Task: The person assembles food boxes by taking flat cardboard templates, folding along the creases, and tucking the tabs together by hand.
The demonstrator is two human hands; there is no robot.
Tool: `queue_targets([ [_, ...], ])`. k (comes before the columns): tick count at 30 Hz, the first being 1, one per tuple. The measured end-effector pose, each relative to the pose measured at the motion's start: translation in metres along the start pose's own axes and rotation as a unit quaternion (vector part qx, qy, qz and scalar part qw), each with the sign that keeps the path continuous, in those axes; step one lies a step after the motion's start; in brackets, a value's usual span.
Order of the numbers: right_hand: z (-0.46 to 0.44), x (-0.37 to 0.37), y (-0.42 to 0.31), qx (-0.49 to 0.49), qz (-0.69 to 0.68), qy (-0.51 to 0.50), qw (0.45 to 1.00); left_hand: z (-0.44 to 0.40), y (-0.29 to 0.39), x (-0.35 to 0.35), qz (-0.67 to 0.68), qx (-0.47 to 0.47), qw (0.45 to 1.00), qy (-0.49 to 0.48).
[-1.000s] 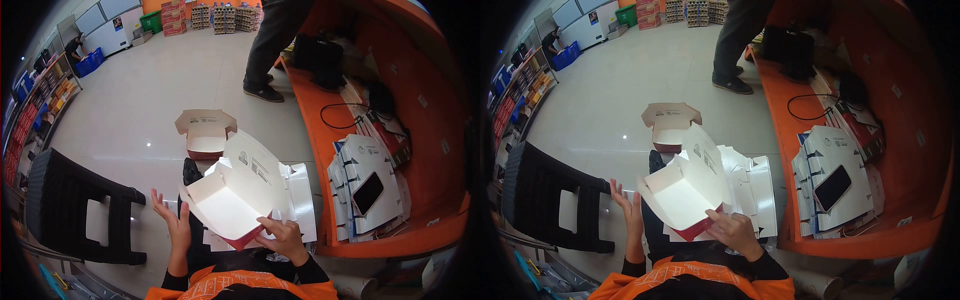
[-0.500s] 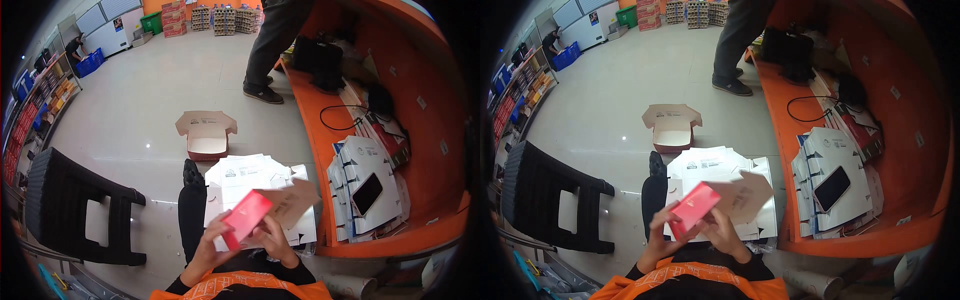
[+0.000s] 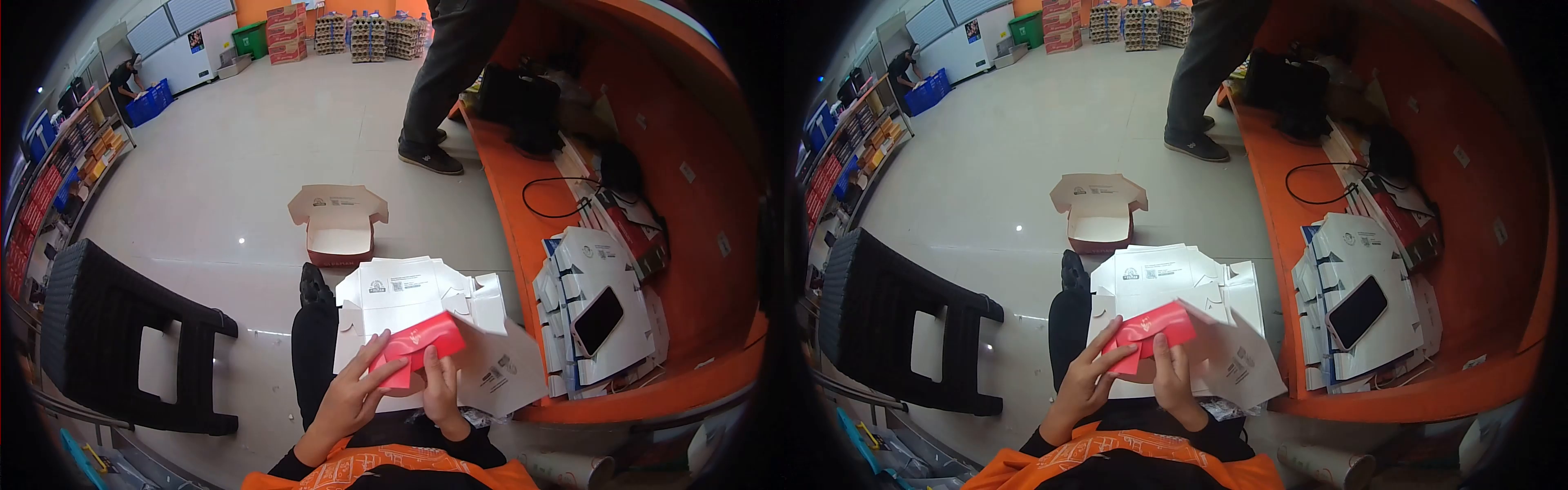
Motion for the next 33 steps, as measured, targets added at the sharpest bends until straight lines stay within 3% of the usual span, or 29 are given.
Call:
queue_targets([
  [2,0.002,0.007,-0.006,-0.035,0.062,-0.004,0.997,-0.003,0.007,0.003,-0.034,0.018,0.999,-0.011],
  [5,0.005,-0.008,0.006,0.031,0.058,-0.019,0.998,0.0,0.004,0.012,-0.113,0.034,0.993,0.014],
  [6,0.004,0.004,-0.003,0.017,-0.011,0.005,1.0,0.002,0.001,0.013,-0.09,0.03,0.995,0.027],
  [12,0.006,0.006,-0.003,0.015,0.004,0.006,1.0,0.003,0.003,0.014,-0.061,0.009,0.996,0.065],
  [18,0.007,0.002,0.008,0.032,-0.024,0.069,0.997,0.002,0.0,0.021,-0.112,0.04,0.985,0.128],
  [21,0.007,0.0,-0.001,0.059,-0.045,0.052,0.996,0.005,-0.008,0.031,-0.161,0.046,0.977,0.131],
  [28,0.009,0.016,-0.013,-0.005,0.0,0.02,1.0,0.008,-0.018,0.033,-0.126,0.068,0.975,0.172],
  [33,0.009,0.02,-0.012,0.001,-0.011,0.015,1.0,0.009,-0.018,0.031,-0.093,0.058,0.978,0.176],
])
Point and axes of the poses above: each hand's wrist, its own z-axis away from the middle knuckle, its own x-axis out of the palm, y = z × x, the point moved 3 cm from there along -z, towards the middle knuckle, and after that the axes turned 6 degrees about -x, right-handed, at the moved point
